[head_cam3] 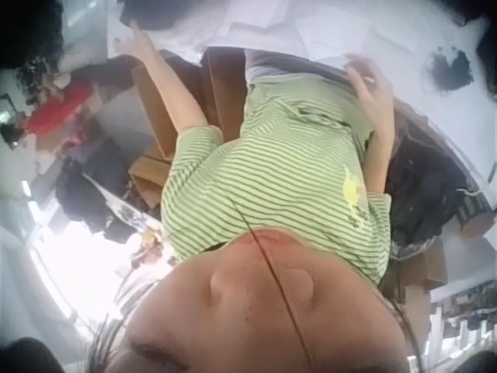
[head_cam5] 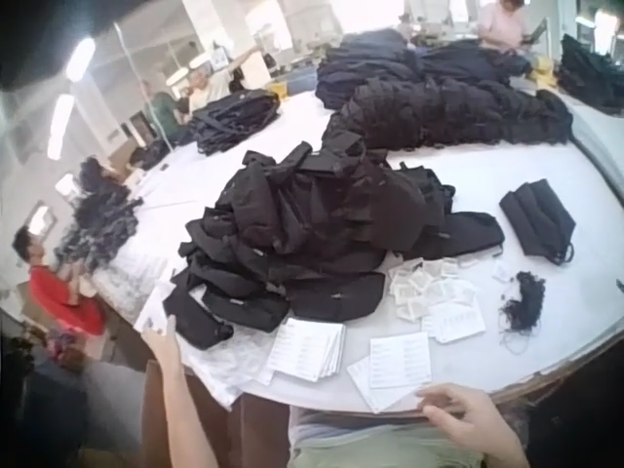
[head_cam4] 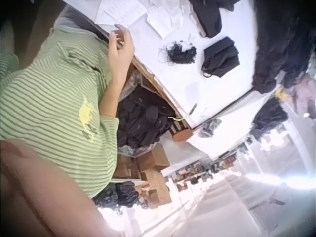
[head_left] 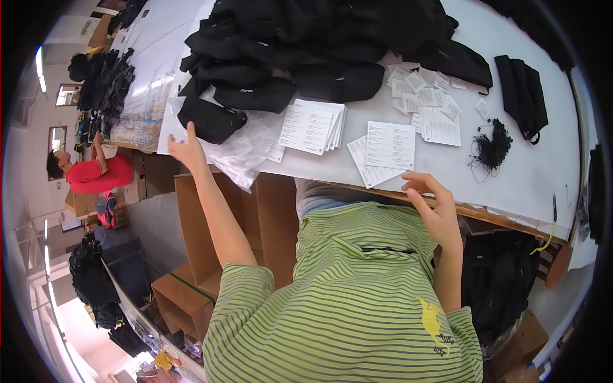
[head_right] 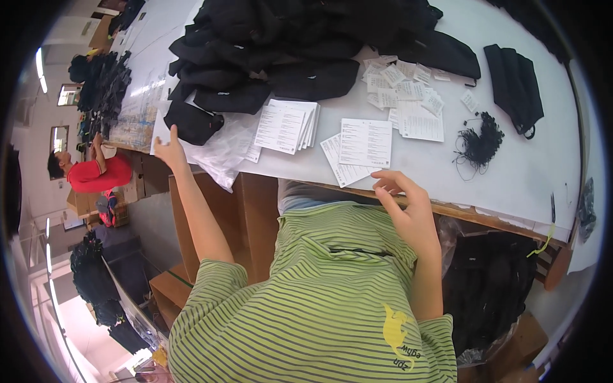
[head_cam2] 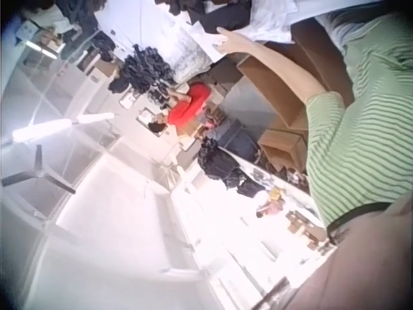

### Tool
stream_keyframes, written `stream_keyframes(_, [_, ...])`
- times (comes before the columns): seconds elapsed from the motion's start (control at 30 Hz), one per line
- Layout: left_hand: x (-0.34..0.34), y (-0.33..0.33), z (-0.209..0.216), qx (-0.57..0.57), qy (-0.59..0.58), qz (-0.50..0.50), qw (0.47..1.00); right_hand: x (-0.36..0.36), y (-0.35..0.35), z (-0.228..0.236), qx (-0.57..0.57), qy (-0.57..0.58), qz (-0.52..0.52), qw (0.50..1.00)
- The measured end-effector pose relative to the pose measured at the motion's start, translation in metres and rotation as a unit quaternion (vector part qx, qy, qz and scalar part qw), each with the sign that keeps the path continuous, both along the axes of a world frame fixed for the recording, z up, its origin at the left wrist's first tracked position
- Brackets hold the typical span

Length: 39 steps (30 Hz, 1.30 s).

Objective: Tagging and packing black textile goods at a workbench.

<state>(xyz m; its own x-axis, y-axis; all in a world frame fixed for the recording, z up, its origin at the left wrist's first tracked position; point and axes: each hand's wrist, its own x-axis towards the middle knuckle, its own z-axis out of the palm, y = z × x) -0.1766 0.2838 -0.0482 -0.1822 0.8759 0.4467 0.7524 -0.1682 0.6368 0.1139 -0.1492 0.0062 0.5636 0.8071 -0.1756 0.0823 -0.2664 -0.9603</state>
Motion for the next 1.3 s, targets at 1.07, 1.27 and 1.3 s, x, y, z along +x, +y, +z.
stream_keyframes(1.07, [0.136, -0.171, 0.000, -0.059, 0.199, -0.329, 0.921, 0.078, -0.045, -0.010, -0.136, -0.247, -0.288, 0.915])
stream_keyframes(1.27, [0.141, -0.162, 0.012, -0.072, 0.223, -0.350, 0.907, 0.075, -0.037, 0.029, 0.015, -0.218, -0.278, 0.935])
stream_keyframes(1.3, [0.141, -0.161, 0.013, -0.074, 0.227, -0.369, 0.898, 0.073, -0.035, 0.032, 0.048, -0.192, -0.261, 0.945])
